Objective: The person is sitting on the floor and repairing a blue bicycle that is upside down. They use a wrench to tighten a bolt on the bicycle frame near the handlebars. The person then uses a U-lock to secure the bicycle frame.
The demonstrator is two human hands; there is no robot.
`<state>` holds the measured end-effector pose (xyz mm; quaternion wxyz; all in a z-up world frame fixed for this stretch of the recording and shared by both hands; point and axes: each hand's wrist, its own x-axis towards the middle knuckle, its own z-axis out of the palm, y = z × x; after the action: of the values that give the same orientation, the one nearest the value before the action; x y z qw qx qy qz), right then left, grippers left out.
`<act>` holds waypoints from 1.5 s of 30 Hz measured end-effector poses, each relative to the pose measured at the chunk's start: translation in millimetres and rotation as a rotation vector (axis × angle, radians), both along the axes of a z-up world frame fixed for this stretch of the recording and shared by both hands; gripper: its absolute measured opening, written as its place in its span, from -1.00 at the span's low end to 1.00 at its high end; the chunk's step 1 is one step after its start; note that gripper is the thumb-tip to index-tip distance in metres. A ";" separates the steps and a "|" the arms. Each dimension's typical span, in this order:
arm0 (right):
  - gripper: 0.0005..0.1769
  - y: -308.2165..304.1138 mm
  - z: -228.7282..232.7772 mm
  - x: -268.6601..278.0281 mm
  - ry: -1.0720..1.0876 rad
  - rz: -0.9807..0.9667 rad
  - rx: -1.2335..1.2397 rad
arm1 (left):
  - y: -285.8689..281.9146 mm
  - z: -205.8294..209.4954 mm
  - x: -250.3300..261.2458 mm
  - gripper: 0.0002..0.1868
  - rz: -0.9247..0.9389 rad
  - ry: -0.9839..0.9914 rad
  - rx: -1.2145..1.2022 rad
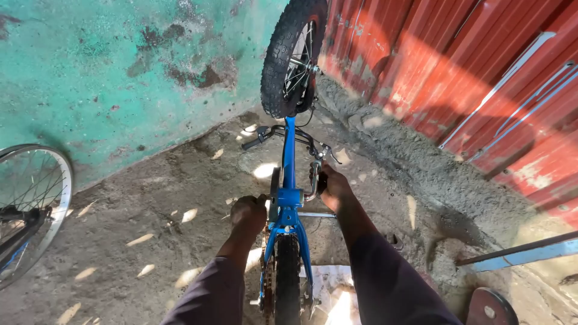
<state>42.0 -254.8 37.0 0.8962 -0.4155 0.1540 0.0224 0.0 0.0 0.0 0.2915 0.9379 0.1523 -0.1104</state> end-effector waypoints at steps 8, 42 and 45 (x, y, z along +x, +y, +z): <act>-0.75 -9.3 11.8 -2.2 -0.042 0.142 -0.078 | -10.3 45.9 -23.2 -0.36 -0.002 -0.014 -0.038; -0.63 61.2 57.3 -130.5 0.068 -0.036 -0.355 | -18.1 -52.7 23.3 -0.33 -0.221 -0.283 0.439; -0.60 68.3 68.9 -142.1 0.083 -0.096 -0.371 | -17.7 -50.7 21.9 -0.31 -0.153 -0.254 0.309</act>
<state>-100.1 -186.6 105.9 0.7970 -0.5646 0.2121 -0.0320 21.9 -17.7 -50.7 0.1517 0.9867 0.0577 0.0117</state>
